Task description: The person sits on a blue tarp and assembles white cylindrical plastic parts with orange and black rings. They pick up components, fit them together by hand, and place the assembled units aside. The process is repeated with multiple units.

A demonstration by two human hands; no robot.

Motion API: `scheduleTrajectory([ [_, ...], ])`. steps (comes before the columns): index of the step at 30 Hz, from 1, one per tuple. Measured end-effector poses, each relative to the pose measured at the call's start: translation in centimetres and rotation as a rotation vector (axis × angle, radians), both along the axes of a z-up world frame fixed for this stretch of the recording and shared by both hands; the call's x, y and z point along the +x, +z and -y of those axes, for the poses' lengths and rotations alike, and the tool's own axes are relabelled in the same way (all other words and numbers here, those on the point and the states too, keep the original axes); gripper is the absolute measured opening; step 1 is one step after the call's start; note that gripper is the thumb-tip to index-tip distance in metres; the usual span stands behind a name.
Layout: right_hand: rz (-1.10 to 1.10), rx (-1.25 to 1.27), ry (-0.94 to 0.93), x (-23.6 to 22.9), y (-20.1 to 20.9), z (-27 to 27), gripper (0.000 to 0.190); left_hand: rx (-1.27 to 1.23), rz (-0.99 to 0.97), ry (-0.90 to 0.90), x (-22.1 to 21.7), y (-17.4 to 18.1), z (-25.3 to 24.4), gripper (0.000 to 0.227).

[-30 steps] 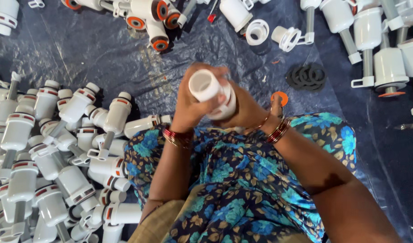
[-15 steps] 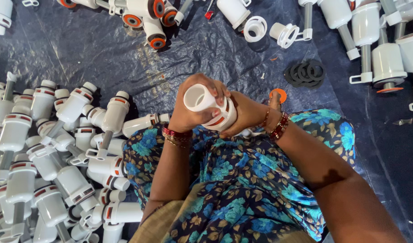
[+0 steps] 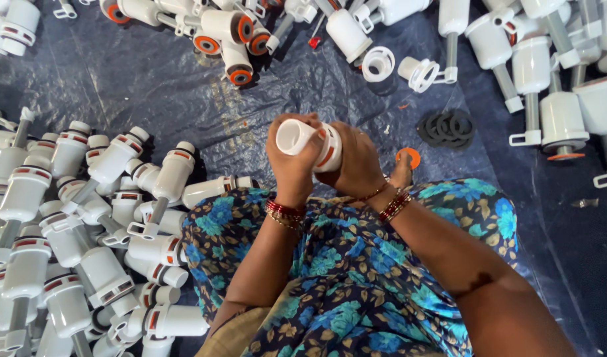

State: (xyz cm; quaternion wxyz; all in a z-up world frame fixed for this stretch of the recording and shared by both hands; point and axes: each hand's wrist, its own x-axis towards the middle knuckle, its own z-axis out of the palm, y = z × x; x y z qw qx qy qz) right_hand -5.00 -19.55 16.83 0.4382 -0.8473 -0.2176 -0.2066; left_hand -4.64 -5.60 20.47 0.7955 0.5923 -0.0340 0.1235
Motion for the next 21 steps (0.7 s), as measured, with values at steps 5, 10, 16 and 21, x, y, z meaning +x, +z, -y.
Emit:
scheduleTrajectory([
  [5, 0.000, 0.032, 0.045, -0.5, 0.3, 0.1, 0.071, 0.126, 0.124, -0.050, -0.6, 1.1, -0.4, 0.026],
  [10, -0.196, 0.194, 0.347, -1.2, 1.8, 0.9, 0.078, 0.252, 0.158, -0.225, -1.9, 3.7, -2.3, 0.029],
  [16, -0.248, 0.027, 0.651, 0.3, 0.5, 0.9, 0.073, 0.275, 0.187, -0.488, -1.7, 3.9, -4.2, 0.032],
  [21, -0.631, 0.241, 0.846, 0.5, -0.4, 1.9, 0.090, 0.085, 0.158, -0.599, -1.4, 2.5, -4.5, 0.034],
])
